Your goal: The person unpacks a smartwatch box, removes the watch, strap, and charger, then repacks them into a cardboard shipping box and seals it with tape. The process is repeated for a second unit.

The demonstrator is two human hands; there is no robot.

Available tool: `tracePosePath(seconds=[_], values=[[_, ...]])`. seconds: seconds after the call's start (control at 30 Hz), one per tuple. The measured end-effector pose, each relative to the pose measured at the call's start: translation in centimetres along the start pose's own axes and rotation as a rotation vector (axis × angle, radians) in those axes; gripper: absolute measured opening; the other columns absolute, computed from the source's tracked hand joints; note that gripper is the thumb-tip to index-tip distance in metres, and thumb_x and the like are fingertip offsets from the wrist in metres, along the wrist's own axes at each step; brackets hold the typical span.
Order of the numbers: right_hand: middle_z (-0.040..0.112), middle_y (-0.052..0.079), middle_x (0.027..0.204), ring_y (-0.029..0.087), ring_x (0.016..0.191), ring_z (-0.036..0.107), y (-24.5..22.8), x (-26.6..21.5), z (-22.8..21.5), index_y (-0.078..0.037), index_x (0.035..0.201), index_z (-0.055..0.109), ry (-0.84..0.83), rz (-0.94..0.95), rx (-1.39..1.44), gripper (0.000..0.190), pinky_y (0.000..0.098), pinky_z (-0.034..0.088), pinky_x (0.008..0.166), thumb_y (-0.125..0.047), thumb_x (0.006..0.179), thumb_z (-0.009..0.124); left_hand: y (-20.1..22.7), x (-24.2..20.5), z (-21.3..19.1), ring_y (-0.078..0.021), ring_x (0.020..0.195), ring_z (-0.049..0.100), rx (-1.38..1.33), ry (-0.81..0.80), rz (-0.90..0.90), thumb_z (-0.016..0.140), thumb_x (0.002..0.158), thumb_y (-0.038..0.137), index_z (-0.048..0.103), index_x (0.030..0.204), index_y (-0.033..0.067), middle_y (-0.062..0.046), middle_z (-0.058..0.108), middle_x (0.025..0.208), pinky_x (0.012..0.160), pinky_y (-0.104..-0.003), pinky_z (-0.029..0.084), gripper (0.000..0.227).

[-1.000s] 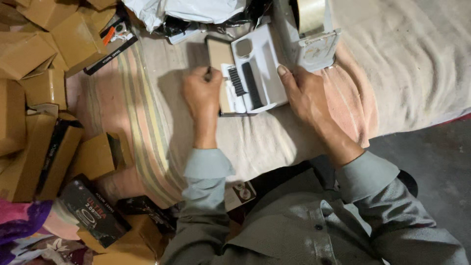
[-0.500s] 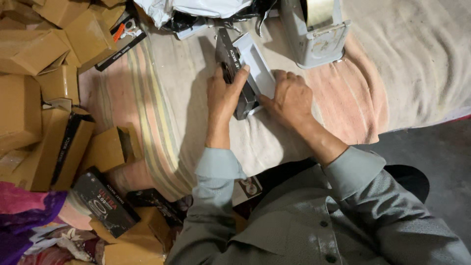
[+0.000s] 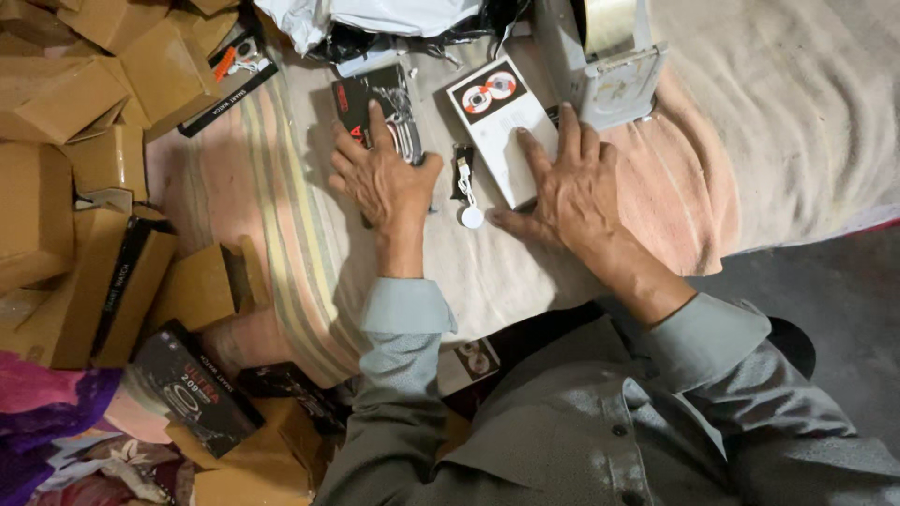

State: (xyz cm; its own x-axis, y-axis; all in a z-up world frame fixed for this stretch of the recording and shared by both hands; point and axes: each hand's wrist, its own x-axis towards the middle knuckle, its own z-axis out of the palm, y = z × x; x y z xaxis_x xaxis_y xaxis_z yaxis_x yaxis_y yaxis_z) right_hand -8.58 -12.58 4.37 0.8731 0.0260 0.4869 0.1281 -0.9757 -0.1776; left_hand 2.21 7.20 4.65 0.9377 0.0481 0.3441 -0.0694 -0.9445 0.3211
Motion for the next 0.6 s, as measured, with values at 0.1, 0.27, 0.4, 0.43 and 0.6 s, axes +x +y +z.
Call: tracePosePath(seconds=[0.1, 0.27, 0.4, 0.43, 0.6], values=[[0.043, 0.035, 0.142, 0.047, 0.12, 0.045, 0.4, -1.2, 1.2, -0.006, 0.147, 0.056, -0.029, 0.061, 0.044, 0.086, 0.0559, 0.041, 0.093, -0.057, 0.08, 0.074, -0.9, -0.7, 0.7, -0.0434, 0.131, 0.037, 0.084, -0.026, -0.017, 0.085, 0.061, 0.042, 0.06, 0.14, 0.0188, -0.025, 0.033, 0.151, 0.104, -0.058, 0.027, 0.086], [0.047, 0.031, 0.144, 0.044, 0.13, 0.048, 1.6, -2.3, 1.1, -0.003, 0.156, 0.049, 0.073, 0.263, 0.388, 0.067, 0.0543, 0.043, 0.109, -0.043, 0.104, 0.062, -1.5, -1.5, 1.7, -0.038, 0.133, 0.047, -0.16, 0.278, 0.11, 0.08, 0.082, 0.047, 0.072, 0.13, 0.0147, -0.018, 0.052, 0.144, 0.11, -0.052, 0.035, 0.058], [0.059, 0.029, 0.136, 0.033, 0.114, 0.062, 1.6, -1.9, -0.6, 0.002, 0.147, 0.054, 0.231, 0.605, 1.086, 0.07, 0.0456, 0.053, 0.097, -0.055, 0.108, 0.045, -1.0, -1.4, 2.9, -0.0324, 0.124, 0.064, -1.031, -0.12, -0.101, 0.068, 0.092, 0.054, 0.073, 0.128, 0.0044, -0.02, 0.07, 0.131, 0.102, -0.046, 0.049, 0.062], [0.063, 0.03, 0.132, 0.031, 0.105, 0.065, 1.5, -1.6, -1.1, 0.006, 0.143, 0.056, 0.233, 0.74, 1.323, 0.077, 0.0449, 0.055, 0.089, -0.059, 0.105, 0.04, -0.6, -1.1, 3.4, -0.0356, 0.12, 0.067, -1.275, -0.259, -0.168, 0.067, 0.09, 0.058, 0.071, 0.128, -0.0012, -0.025, 0.071, 0.127, 0.095, -0.049, 0.051, 0.07], [0.067, 0.022, 0.122, 0.029, 0.095, 0.071, 0.3, -0.1, -2.0, -0.004, 0.14, 0.049, -0.056, 0.833, 1.965, 0.072, 0.0424, 0.062, 0.072, -0.057, 0.101, 0.021, 2.3, 0.8, 6.6, -0.0186, 0.137, 0.053, -1.696, -0.611, -0.044, 0.061, 0.098, 0.046, 0.049, 0.153, -0.0014, -0.01, 0.061, 0.146, 0.111, -0.034, 0.04, 0.074]])
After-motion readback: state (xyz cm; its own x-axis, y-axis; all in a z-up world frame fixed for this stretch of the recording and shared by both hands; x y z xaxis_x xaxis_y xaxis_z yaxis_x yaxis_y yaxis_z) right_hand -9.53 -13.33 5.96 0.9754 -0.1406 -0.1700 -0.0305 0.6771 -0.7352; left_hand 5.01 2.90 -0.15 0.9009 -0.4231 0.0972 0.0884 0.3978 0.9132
